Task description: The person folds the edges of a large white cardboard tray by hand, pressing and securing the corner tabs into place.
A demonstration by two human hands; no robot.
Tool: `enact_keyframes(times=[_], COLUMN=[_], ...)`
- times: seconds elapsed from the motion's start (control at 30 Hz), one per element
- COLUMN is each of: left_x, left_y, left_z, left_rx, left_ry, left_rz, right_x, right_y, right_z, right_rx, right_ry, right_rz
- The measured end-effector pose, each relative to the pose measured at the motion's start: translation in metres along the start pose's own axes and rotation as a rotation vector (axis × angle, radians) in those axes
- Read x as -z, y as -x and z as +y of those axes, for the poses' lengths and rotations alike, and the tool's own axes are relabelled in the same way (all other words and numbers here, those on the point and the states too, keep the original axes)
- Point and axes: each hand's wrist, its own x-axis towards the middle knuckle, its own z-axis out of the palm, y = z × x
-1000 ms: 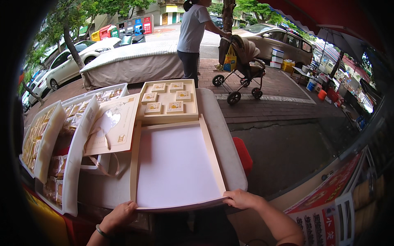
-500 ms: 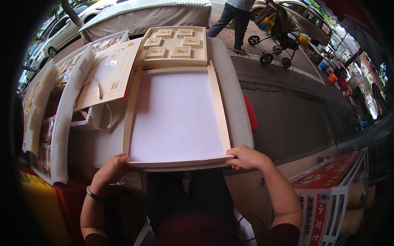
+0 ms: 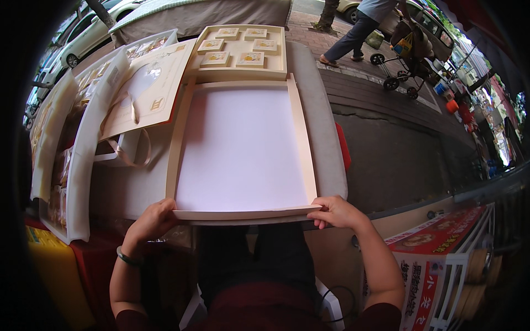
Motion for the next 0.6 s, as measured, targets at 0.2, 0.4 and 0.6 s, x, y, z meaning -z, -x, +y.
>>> enact_keyframes(times=[0.2, 0.4, 0.6], left_x=[0.002, -0.013, -0.017], left_y=[-0.005, -0.007, -0.009], left_z=[0.009, -0.008, -0.008], left_rx=[-0.034, -0.006, -0.056], left_ry=[-0.012, -0.094, -0.073], left_rz=[0.008, 0.127, 0.195], right_x=[-0.005, -0.005, -0.006], right_y=[0.001, 0.001, 0.002], right_z=[0.0, -0.002, -0.002], right_rx=[0.047, 0.081, 0.09], right_ry=[0.008, 0.048, 0.056], right_rz=[0.053, 0.055, 0.068])
